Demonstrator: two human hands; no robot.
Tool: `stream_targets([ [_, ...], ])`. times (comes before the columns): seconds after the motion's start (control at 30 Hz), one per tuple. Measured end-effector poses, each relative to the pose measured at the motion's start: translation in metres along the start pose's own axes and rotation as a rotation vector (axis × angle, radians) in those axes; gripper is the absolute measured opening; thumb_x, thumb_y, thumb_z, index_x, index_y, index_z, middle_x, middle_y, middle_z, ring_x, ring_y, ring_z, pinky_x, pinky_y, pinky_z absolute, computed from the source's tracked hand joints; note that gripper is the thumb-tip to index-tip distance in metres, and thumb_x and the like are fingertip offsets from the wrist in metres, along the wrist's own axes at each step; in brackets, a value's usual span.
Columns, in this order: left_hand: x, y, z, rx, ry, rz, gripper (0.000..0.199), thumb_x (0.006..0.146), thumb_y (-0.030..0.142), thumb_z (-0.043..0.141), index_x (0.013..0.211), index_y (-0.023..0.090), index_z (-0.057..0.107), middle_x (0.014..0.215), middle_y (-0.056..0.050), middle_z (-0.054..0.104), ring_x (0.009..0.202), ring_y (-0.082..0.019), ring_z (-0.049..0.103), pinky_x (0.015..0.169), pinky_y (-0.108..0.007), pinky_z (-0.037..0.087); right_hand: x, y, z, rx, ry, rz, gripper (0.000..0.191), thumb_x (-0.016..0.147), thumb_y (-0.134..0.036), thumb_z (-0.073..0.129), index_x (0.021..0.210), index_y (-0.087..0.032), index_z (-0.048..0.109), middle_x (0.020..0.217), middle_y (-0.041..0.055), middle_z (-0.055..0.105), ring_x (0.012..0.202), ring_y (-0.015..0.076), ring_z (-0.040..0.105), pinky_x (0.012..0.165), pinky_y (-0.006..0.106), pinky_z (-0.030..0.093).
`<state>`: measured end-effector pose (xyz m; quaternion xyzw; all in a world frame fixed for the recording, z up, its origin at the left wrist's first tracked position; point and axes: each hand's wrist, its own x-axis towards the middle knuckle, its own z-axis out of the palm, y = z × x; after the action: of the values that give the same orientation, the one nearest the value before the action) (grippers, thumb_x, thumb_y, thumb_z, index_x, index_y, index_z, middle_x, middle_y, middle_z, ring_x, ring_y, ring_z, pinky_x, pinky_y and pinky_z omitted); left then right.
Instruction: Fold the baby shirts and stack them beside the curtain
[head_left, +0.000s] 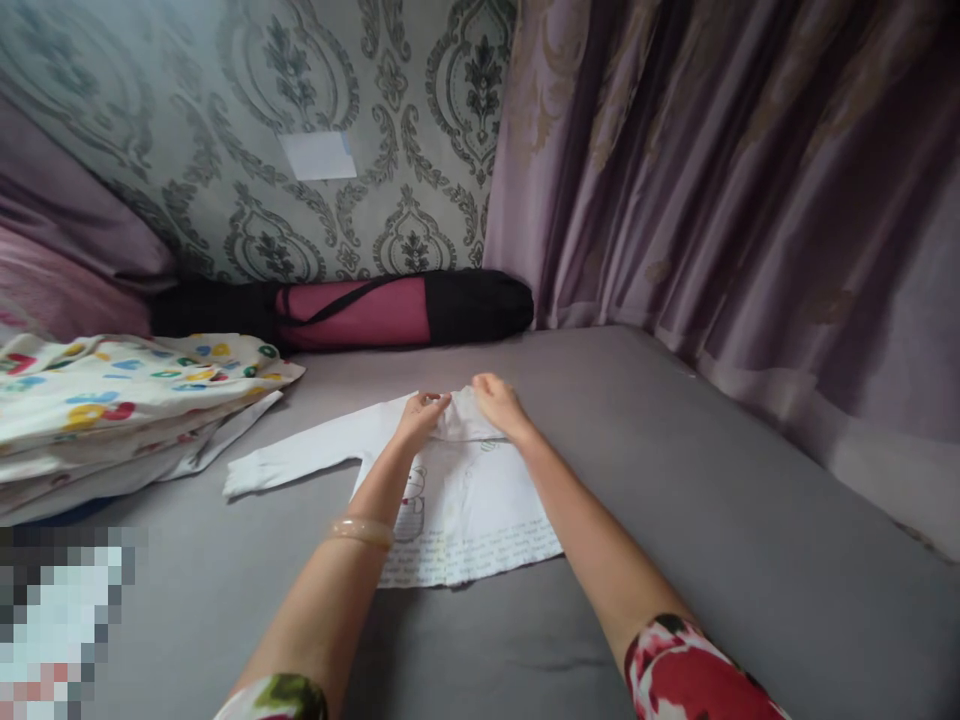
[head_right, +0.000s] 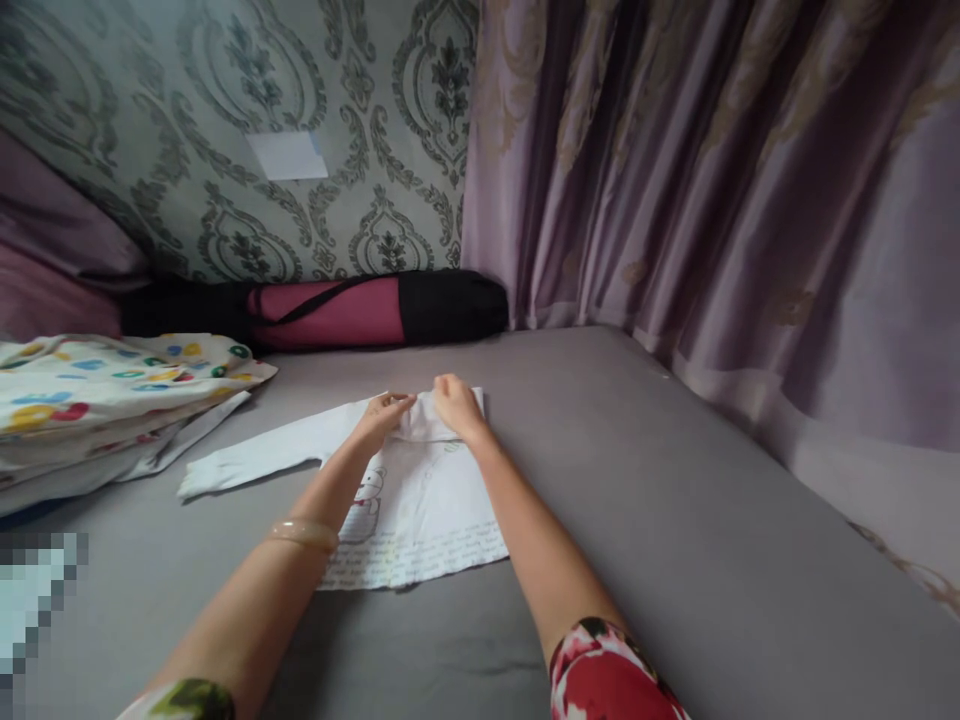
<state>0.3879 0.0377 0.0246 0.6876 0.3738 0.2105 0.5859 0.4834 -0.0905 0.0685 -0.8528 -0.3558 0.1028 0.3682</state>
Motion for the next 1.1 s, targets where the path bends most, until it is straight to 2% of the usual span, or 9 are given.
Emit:
stream_targets([
  [0.07, -0.001, 0.0, 0.001, 0.044, -0.005, 0.021, 0.037, 0.068, 0.03, 0.068, 0.101, 0.012, 0.064, 0.06, 0.003, 0.051, 0.053, -0.012, 0.049, 0.052, -0.023, 0.036, 0.007, 0.013, -0.016, -0.038, 0.116, 0.054, 0.04, 0.099, -0.025, 0.028, 0.116, -0.018, 0.064, 0.115, 0.0096, 0.069, 0.111, 0.0197, 0.061, 0.093, 0.029, 0.044],
  [0.13, 0.0, -0.002, 0.0, 0.045, -0.015, 0.047, 0.043, 0.067, 0.023, 0.063, 0.109, 0.013, 0.063, 0.061, 0.004, 0.05, 0.053, -0.012, 0.048, 0.052, -0.022, 0.036, 0.011, 0.025, -0.023, -0.099, 0.171, 0.091, 0.044, 0.098, -0.021, 0.025, 0.124, -0.014, 0.06, 0.121, 0.0122, 0.066, 0.116, 0.0212, 0.058, 0.097, 0.031, 0.042],
  [0.27, 0.002, -0.007, -0.003, 0.02, -0.036, 0.18, 0.048, 0.072, 0.025, 0.056, 0.119, 0.013, 0.06, 0.065, 0.003, 0.052, 0.054, -0.011, 0.048, 0.054, -0.023, 0.038, 0.004, 0.037, -0.006, -0.284, 0.037, -0.013, 0.046, 0.098, -0.023, 0.027, 0.135, -0.009, 0.051, 0.137, 0.0161, 0.055, 0.129, 0.0224, 0.048, 0.106, 0.031, 0.034],
  [0.4, 0.003, -0.01, -0.009, 0.05, -0.03, 0.236, 0.046, 0.075, 0.031, 0.059, 0.118, 0.014, 0.061, 0.07, 0.001, 0.057, 0.06, -0.013, 0.053, 0.06, -0.024, 0.044, -0.006, 0.047, 0.02, -0.476, -0.071, -0.089, 0.059, 0.1, -0.039, 0.028, 0.147, -0.003, 0.034, 0.156, 0.0182, 0.027, 0.146, 0.028, 0.017, 0.116, 0.041, 0.015],
  [0.47, 0.004, -0.014, -0.012, 0.097, 0.0, 0.244, 0.044, 0.075, 0.032, 0.061, 0.115, 0.014, 0.062, 0.072, 0.0, 0.059, 0.065, -0.014, 0.055, 0.064, -0.025, 0.046, -0.007, 0.053, 0.026, -0.521, -0.097, -0.067, 0.066, 0.1, -0.045, 0.024, 0.149, 0.0, 0.027, 0.158, 0.0193, 0.02, 0.147, 0.0284, 0.011, 0.117, 0.042, 0.01],
  [0.73, 0.01, -0.033, -0.018, 0.439, 0.196, 0.331, 0.031, 0.078, 0.026, 0.062, 0.107, 0.017, 0.06, 0.086, -0.005, 0.063, 0.086, -0.02, 0.059, 0.082, -0.033, 0.046, -0.002, 0.068, 0.029, -0.551, -0.083, -0.068, 0.07, 0.099, -0.047, 0.023, 0.15, 0.001, 0.026, 0.158, 0.0197, 0.02, 0.146, 0.0299, 0.016, 0.117, 0.041, 0.012],
  [0.87, 0.008, -0.035, -0.02, 0.618, 0.185, 0.465, 0.026, 0.084, 0.017, 0.05, 0.109, 0.017, 0.057, 0.092, -0.008, 0.062, 0.092, -0.022, 0.059, 0.088, -0.036, 0.045, -0.002, 0.068, 0.032, -0.555, -0.074, -0.069, 0.069, 0.099, -0.046, 0.024, 0.149, 0.002, 0.027, 0.157, 0.0206, 0.022, 0.145, 0.0312, 0.017, 0.117, 0.041, 0.013],
  [1.03, -0.01, -0.022, -0.025, 0.92, 0.207, 0.489, 0.032, 0.089, 0.011, 0.039, 0.114, 0.012, 0.057, 0.113, -0.019, 0.058, 0.105, -0.028, 0.056, 0.091, -0.041, 0.045, -0.003, 0.059, 0.024, -0.562, -0.124, -0.028, 0.069, 0.099, -0.045, 0.024, 0.149, 0.003, 0.026, 0.157, 0.0208, 0.021, 0.145, 0.0308, 0.017, 0.117, 0.042, 0.014],
  [1.1, -0.02, -0.017, -0.025, 0.973, 0.15, 0.578, 0.035, 0.092, 0.014, 0.035, 0.12, 0.01, 0.056, 0.122, -0.021, 0.056, 0.112, -0.03, 0.054, 0.096, -0.044, 0.044, -0.005, 0.052, 0.021, -0.564, -0.123, -0.047, 0.068, 0.1, -0.045, 0.024, 0.15, 0.001, 0.026, 0.158, 0.02, 0.018, 0.146, 0.0299, 0.015, 0.118, 0.044, 0.01],
])
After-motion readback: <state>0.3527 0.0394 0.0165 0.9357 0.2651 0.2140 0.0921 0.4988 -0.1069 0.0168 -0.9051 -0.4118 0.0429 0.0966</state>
